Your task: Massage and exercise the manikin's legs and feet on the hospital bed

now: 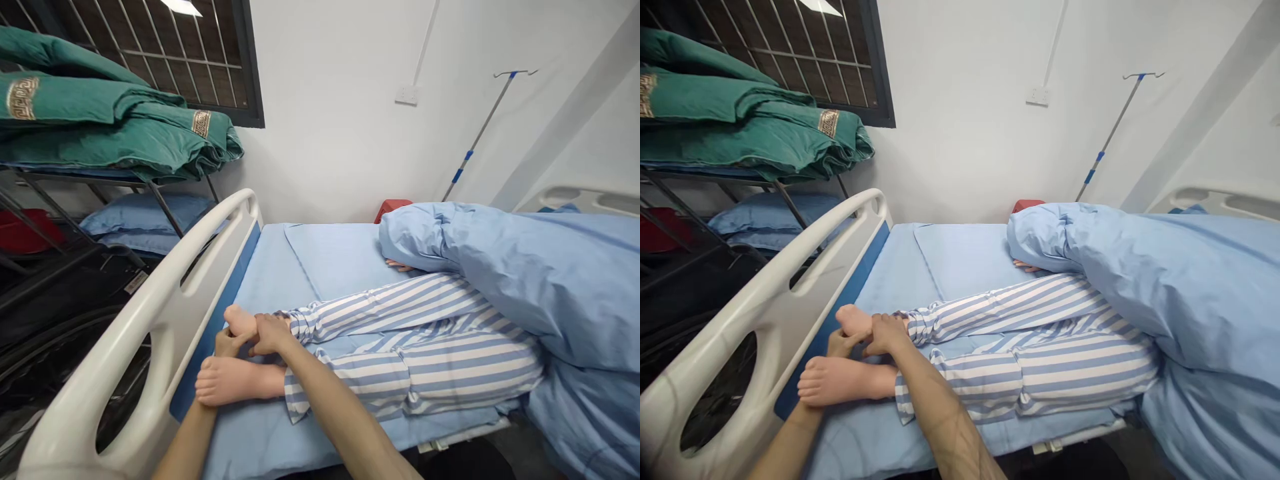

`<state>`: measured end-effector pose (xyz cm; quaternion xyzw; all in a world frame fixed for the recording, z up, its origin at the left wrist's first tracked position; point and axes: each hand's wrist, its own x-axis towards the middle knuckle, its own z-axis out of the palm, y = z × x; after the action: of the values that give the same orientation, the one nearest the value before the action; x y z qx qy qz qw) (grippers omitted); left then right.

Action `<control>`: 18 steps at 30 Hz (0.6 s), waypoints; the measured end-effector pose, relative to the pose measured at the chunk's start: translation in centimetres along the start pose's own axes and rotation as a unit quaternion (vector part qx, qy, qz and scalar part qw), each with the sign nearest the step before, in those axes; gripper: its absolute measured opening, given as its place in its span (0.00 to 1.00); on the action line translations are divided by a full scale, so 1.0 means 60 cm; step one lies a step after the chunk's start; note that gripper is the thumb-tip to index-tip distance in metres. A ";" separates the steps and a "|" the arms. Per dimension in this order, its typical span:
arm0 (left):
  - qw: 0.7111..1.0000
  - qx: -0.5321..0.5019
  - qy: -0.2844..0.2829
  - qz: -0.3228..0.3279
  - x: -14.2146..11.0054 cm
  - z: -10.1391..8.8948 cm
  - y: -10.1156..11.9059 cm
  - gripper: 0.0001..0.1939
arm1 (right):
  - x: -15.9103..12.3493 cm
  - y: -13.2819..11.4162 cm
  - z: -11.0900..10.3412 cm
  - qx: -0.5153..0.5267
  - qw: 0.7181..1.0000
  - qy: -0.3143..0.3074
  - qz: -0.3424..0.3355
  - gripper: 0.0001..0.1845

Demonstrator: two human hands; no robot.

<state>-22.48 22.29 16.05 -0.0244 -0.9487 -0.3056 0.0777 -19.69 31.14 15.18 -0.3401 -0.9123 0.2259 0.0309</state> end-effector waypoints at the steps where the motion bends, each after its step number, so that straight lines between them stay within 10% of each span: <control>1: 1.000 -0.015 0.007 -0.008 0.002 0.007 -0.001 0.28 | 0.001 0.001 0.002 0.002 1.000 0.001 0.000 0.44; 18: 0.997 -0.041 0.060 0.039 -0.013 0.001 -0.007 0.17 | -0.002 -0.001 0.003 0.015 0.999 0.032 0.002 0.34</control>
<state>-21.76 21.95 15.64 -0.0461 -0.9273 -0.3418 0.1455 -19.67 30.96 15.05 -0.3482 -0.9067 0.2290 0.0652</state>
